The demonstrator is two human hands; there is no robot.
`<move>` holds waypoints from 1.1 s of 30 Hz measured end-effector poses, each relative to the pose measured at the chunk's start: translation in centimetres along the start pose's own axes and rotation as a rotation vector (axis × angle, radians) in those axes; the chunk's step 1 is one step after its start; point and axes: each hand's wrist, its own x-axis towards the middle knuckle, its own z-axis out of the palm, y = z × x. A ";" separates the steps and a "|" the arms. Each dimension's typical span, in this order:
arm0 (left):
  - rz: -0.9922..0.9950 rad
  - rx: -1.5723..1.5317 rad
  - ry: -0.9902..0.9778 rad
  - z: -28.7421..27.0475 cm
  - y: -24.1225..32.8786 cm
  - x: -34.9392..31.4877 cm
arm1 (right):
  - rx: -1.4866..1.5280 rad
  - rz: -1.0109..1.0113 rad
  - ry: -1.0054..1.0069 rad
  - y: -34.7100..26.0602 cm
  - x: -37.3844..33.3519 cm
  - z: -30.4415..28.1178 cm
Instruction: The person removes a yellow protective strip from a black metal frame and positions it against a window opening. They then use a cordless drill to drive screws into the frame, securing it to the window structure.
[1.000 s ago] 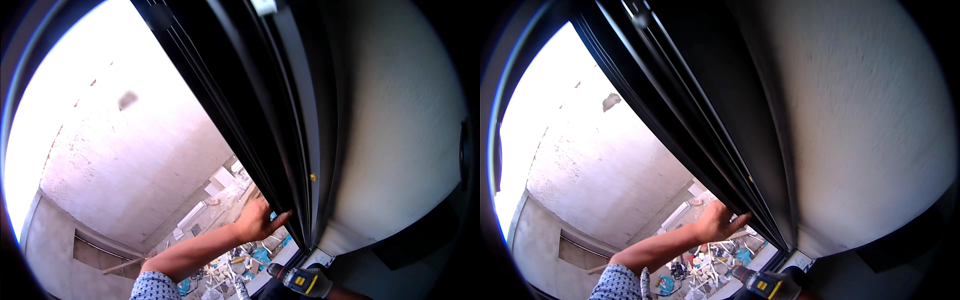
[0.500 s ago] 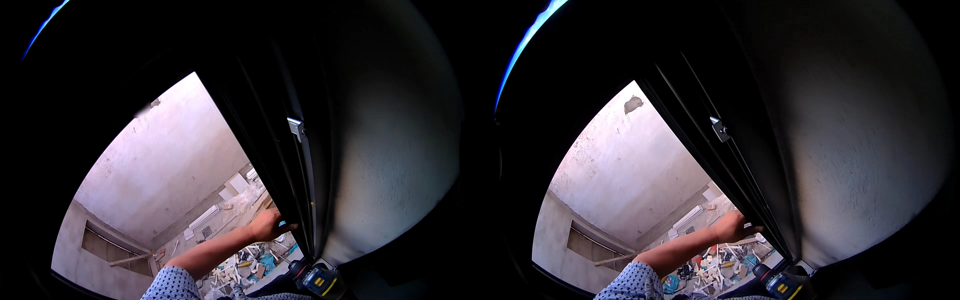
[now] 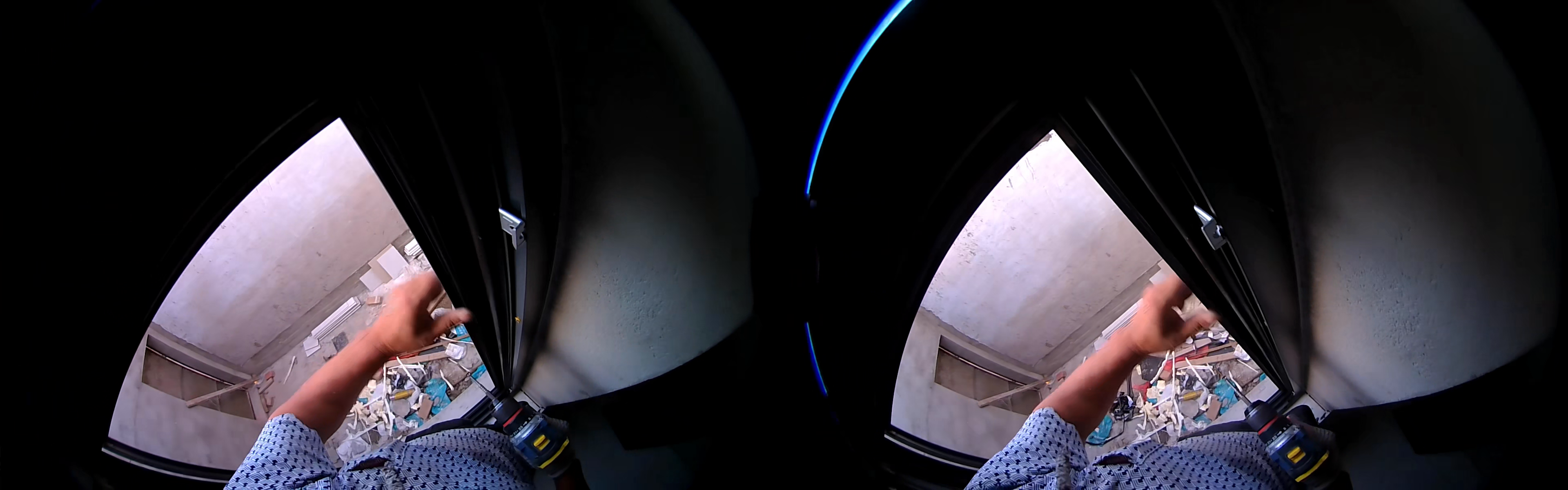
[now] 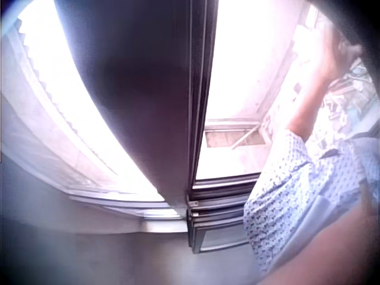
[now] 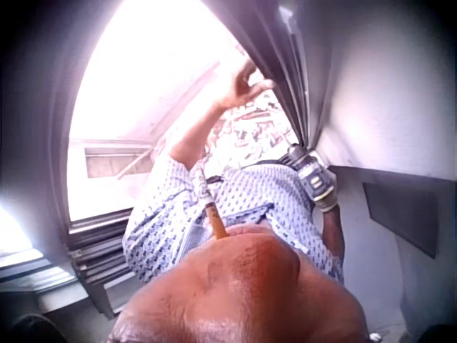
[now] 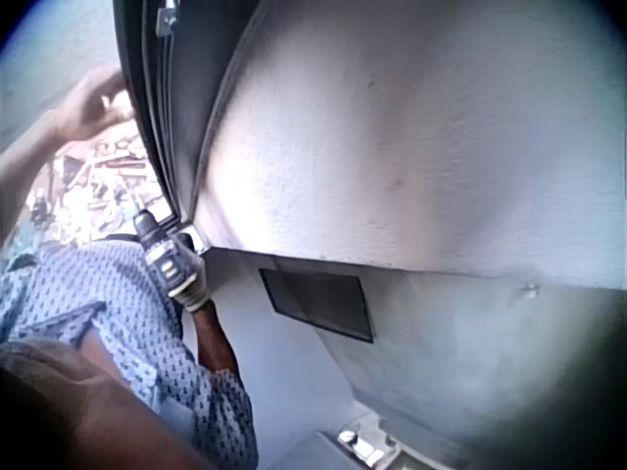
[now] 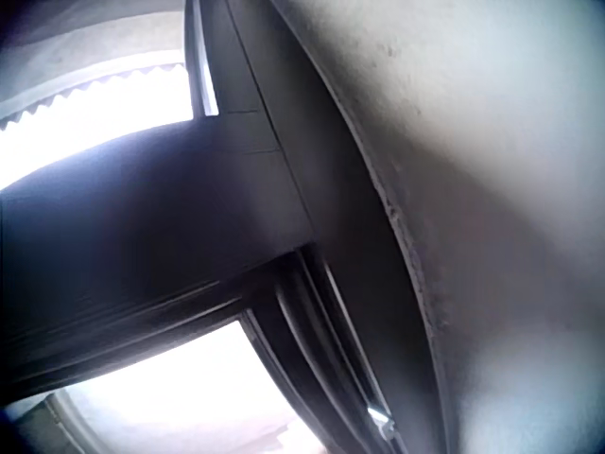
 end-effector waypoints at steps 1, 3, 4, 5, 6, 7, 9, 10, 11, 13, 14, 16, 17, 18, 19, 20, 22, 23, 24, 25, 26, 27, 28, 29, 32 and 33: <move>0.040 0.041 0.167 -1.6 -0.7 0.1 | 0.168 0.071 0.003 -0.9 0.1 0.0; 0.088 -0.022 0.446 -5.6 -0.3 1.3 | 0.122 0.013 -0.013 -2.4 0.5 -0.4; 0.097 -0.129 0.555 -7.4 1.6 2.6 | 0.112 0.004 -0.031 -2.7 0.6 -0.6; 0.191 -0.152 0.581 -9.0 3.0 3.5 | 0.141 0.028 -0.075 -2.2 0.5 -0.8; 0.285 -0.189 0.605 -10.5 3.7 4.5 | 0.082 0.003 -0.081 -2.8 0.4 -1.4; 0.388 -0.160 0.599 -12.5 4.1 5.1 | 0.037 -0.038 -0.101 -3.6 0.5 -1.8; 0.535 -0.033 0.598 -15.5 4.7 5.6 | 0.087 -0.041 -0.127 -4.7 0.8 -2.0; 0.586 0.052 0.601 -16.2 5.1 5.8 | 0.087 -0.045 -0.126 -5.1 0.8 -2.2; 0.563 0.053 0.571 -16.5 5.3 5.8 | 0.085 -0.046 -0.125 -5.7 0.9 -2.4; 0.603 -0.027 0.525 -16.1 5.3 6.0 | 0.104 -0.040 -0.113 -6.7 0.7 -2.7; 0.622 -0.058 0.498 -15.9 5.4 6.1 | 0.054 -0.105 -0.103 -6.9 0.9 -2.7; 0.693 -0.103 0.419 -15.8 6.3 6.6 | -0.049 -0.232 -0.067 -7.3 1.1 -2.8; 0.722 -0.121 0.389 -16.1 6.6 6.3 | -0.105 -0.201 -0.097 -7.1 1.2 -2.6; 0.707 -0.123 0.412 -16.4 6.5 6.2 | -0.103 -0.193 -0.099 -7.1 1.3 -2.5; 0.690 -0.126 0.434 -16.7 6.3 6.1 | -0.100 -0.185 -0.102 -7.0 1.4 -2.4; 0.687 -0.134 0.449 -16.7 6.3 6.5 | -0.097 -0.177 -0.088 -6.9 1.2 -2.4; 0.723 -0.170 0.424 -16.6 6.1 7.0 | -0.142 -0.231 -0.042 -6.5 1.1 -2.3; 0.737 -0.188 0.417 -16.5 5.9 7.0 | -0.162 -0.248 -0.024 -6.5 1.1 -2.2; 0.741 -0.188 0.416 -16.5 5.7 7.1 | -0.171 -0.247 -0.013 -6.2 1.0 -2.0; 0.745 -0.189 0.415 -16.5 5.6 7.1 | -0.192 -0.250 -0.004 -5.9 0.9 -1.8; 0.744 -0.183 0.418 -16.4 5.3 7.0 | -0.214 -0.253 0.002 -5.7 0.9 -1.7; 0.743 -0.176 0.422 -16.5 5.1 6.9 | -0.249 -0.260 0.004 -5.6 0.9 -1.6; 0.741 -0.165 0.426 -16.4 4.9 6.8 | -0.262 -0.264 0.006 -5.6 0.9 -1.6; 0.734 -0.157 0.429 -16.5 4.9 6.7 | -0.274 -0.269 0.004 -5.8 0.9 -1.6; 0.717 -0.132 0.436 -16.6 5.5 6.8 | -0.229 -0.252 -0.003 -6.6 1.1 -1.7; 0.712 -0.117 0.437 -16.7 5.8 6.8 | -0.201 -0.231 -0.006 -6.8 1.0 -1.6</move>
